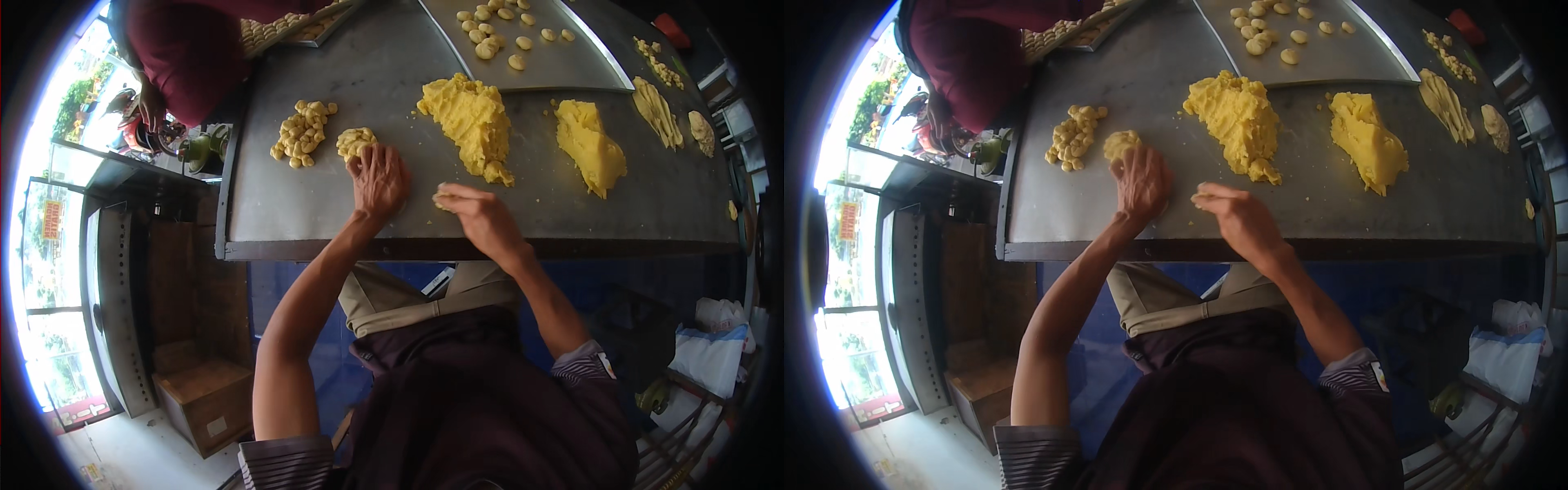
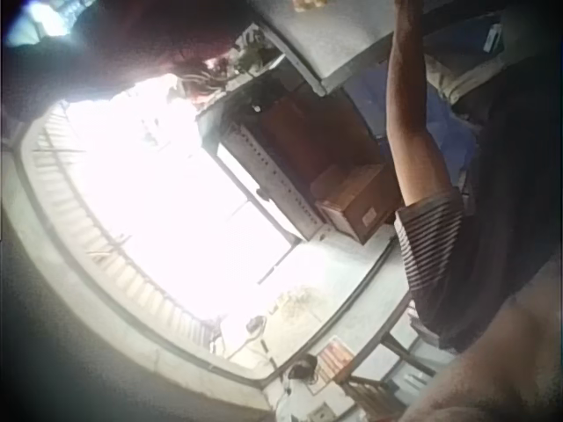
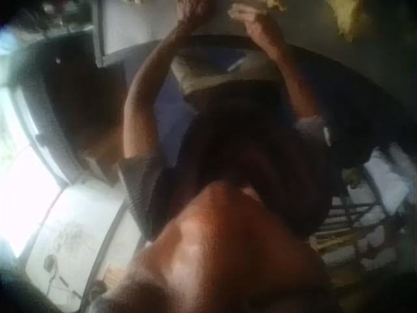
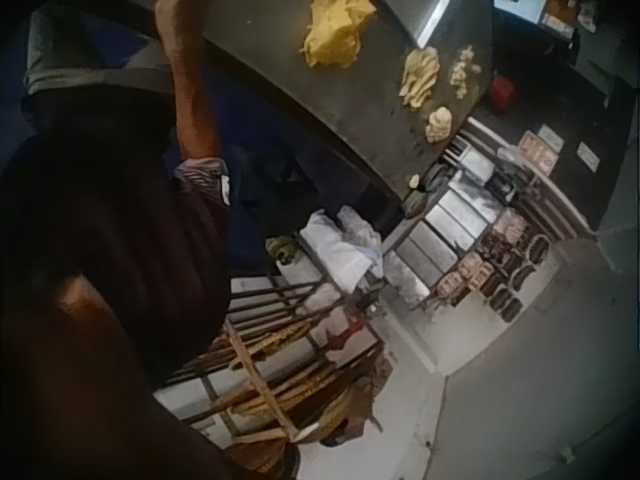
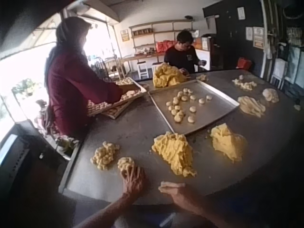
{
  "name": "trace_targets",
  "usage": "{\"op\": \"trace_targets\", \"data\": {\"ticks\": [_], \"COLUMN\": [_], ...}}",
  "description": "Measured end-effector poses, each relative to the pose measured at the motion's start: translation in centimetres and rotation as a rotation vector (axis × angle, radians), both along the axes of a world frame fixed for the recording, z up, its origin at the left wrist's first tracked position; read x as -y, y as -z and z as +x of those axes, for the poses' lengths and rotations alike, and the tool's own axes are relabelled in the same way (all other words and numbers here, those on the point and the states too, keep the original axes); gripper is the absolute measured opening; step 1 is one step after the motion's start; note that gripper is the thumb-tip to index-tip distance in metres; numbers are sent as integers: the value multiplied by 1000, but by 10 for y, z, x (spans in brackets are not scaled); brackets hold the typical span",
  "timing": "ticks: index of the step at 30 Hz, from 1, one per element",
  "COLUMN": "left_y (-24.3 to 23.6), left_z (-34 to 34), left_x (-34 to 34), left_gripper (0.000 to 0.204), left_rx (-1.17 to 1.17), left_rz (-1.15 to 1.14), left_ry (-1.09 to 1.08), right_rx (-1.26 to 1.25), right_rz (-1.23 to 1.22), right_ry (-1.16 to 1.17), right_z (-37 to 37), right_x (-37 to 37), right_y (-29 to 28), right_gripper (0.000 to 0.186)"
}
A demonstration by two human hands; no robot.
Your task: The person prepares pieces of dough by hand on a metal table, pulling small sections from a larger mass and rolling them into balls.
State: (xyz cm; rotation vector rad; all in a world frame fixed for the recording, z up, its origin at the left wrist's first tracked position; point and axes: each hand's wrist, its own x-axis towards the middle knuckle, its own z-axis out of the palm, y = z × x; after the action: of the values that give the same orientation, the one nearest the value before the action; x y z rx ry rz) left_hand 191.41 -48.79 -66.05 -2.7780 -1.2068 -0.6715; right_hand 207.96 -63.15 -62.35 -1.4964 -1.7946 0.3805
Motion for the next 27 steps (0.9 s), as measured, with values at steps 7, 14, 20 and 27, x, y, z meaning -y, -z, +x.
{"op": "trace_targets", "data": {"ticks": [7,14,20,27], "left_y": [-8,-14,-18,-25], "left_z": [-37,-21,3,29], "left_x": [65,69,74,82], "left_gripper": [19,24,32,27], "left_rx": [52,726,796,1039], "left_rz": [-138,-629,-896,-1110], "left_ry": [-137,-230,-247,-20], "right_rx": [282,564,-73,-329], "right_rz": [5,-16,-60,-33], "right_ry": [-222,127,194,260], "right_z": [-26,-8,-4,-5], "right_x": [-2,-6,15,9], "right_y": [5,10,2,-8], "right_gripper": [26,45,44,35]}}
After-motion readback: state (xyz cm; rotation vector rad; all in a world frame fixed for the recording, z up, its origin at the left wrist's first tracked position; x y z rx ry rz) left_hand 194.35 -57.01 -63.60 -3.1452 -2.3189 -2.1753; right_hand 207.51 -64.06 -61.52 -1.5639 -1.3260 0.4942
